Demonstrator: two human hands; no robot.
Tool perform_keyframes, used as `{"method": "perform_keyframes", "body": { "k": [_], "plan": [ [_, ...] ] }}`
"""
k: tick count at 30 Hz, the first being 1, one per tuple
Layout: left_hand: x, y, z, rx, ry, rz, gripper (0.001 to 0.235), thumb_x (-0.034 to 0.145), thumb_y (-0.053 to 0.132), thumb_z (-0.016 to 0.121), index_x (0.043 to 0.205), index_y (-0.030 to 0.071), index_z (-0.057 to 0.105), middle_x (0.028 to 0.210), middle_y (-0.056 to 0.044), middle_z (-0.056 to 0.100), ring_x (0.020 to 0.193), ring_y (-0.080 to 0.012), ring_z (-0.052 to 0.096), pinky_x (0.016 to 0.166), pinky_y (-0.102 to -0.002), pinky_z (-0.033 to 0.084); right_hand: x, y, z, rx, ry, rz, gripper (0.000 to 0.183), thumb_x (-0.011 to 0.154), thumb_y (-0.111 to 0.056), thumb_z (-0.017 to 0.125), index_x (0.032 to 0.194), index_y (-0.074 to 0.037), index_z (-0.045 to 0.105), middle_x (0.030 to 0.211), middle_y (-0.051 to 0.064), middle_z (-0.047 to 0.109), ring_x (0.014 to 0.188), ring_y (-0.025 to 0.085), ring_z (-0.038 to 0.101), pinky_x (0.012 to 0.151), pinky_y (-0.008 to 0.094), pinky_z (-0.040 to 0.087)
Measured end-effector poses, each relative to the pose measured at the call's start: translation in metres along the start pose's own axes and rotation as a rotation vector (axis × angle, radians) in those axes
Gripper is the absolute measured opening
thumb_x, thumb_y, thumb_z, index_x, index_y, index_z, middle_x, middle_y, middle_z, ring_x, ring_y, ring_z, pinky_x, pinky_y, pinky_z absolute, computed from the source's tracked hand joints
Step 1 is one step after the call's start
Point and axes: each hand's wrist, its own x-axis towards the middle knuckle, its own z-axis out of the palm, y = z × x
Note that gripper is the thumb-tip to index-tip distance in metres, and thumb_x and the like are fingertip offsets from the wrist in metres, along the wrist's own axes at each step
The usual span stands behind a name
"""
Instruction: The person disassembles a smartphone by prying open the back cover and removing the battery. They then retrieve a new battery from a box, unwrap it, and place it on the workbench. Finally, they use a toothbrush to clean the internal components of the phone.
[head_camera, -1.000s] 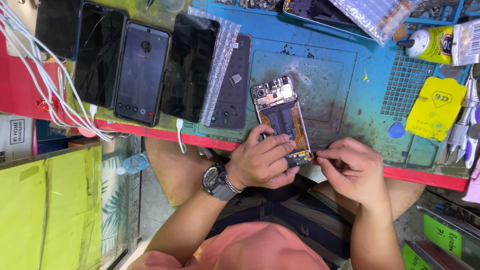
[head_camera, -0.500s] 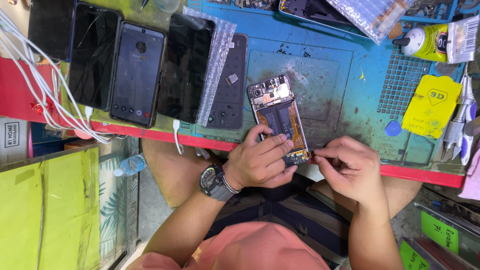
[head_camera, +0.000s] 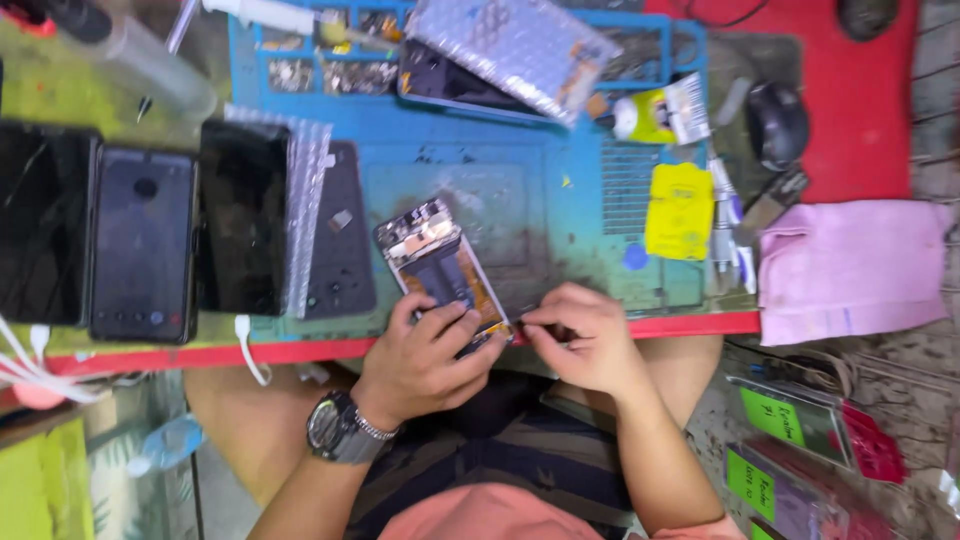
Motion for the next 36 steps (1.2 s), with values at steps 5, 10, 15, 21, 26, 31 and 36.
{"method": "perform_keyframes", "body": {
  "k": [5, 10, 15, 21, 26, 31, 36],
  "plan": [
    [0.012, 0.0, -0.012, 0.016, -0.057, 0.003, 0.016, 0.091, 0.028, 0.066, 0.102, 0.021, 0.074, 0.1, -0.007, 0.069, 0.093, -0.0254, 0.065, 0.084, -0.047, 0.046, -0.019, 0.007, -0.023, -0.011, 0.096, 0.016, 0.007, 0.084, -0.006, 0.078, 0.09, -0.011, 0.08, 0.079, 0.005, 0.071, 0.062, 0.015, 0.063, 0.059, 0.027, 0.053],
    [0.015, 0.001, -0.02, 0.0, -0.123, -0.003, 0.013, 0.093, 0.027, 0.07, 0.101, 0.017, 0.072, 0.102, -0.007, 0.071, 0.091, -0.026, 0.065, 0.082, -0.046, 0.046, -0.016, 0.032, -0.096, -0.332, 0.279, 0.145, 0.013, 0.096, -0.004, 0.064, 0.094, -0.013, 0.073, 0.098, 0.004, 0.075, 0.095, 0.017, 0.07, 0.089, 0.032, 0.055],
    [0.016, 0.002, -0.021, -0.054, -0.092, -0.031, 0.012, 0.091, 0.025, 0.071, 0.093, 0.013, 0.072, 0.097, -0.007, 0.072, 0.089, -0.026, 0.066, 0.083, -0.044, 0.045, 0.008, 0.122, -0.165, -0.899, 0.241, 0.388, 0.035, 0.1, -0.02, 0.059, 0.122, 0.001, 0.076, 0.106, 0.03, 0.069, 0.11, 0.046, 0.06, 0.093, 0.052, 0.049],
    [0.011, 0.004, -0.023, -0.098, -0.053, -0.041, 0.016, 0.091, 0.026, 0.071, 0.098, 0.012, 0.071, 0.11, -0.006, 0.073, 0.096, -0.0279, 0.067, 0.084, -0.047, 0.04, 0.059, 0.094, -0.167, -1.066, -0.09, 0.967, 0.042, 0.093, -0.034, 0.055, 0.121, -0.015, 0.079, 0.129, 0.023, 0.073, 0.119, 0.044, 0.067, 0.098, 0.052, 0.054],
    [0.022, 0.011, -0.058, -0.074, 0.024, -0.05, 0.018, 0.096, 0.023, 0.067, 0.095, 0.005, 0.066, 0.108, -0.013, 0.065, 0.096, -0.0331, 0.061, 0.086, -0.048, 0.044, 0.05, 0.147, -0.198, -0.93, 0.146, 0.624, 0.034, 0.105, -0.028, 0.064, 0.122, -0.002, 0.078, 0.107, 0.026, 0.075, 0.098, 0.042, 0.071, 0.08, 0.049, 0.055],
    [0.035, -0.059, -0.089, 0.166, 0.27, -0.315, 0.021, 0.093, 0.029, 0.071, 0.103, 0.014, 0.059, 0.106, -0.009, 0.058, 0.098, -0.0284, 0.058, 0.089, -0.048, 0.045, 0.083, 0.042, -0.138, -0.621, 0.349, 0.267, 0.024, 0.124, -0.01, 0.056, 0.138, 0.009, 0.053, 0.121, 0.03, 0.065, 0.094, 0.043, 0.064, 0.08, 0.05, 0.047],
    [0.065, -0.181, -0.125, 0.319, 0.328, -0.782, 0.085, 0.079, 0.048, 0.089, 0.138, 0.008, 0.044, 0.129, -0.022, 0.049, 0.123, -0.0404, 0.048, 0.107, -0.053, 0.039, 0.138, 0.004, -0.023, -0.557, 0.141, -0.116, 0.013, 0.108, -0.012, 0.059, 0.118, -0.003, 0.059, 0.105, 0.019, 0.06, 0.087, 0.038, 0.061, 0.076, 0.05, 0.046]
  ]
}}
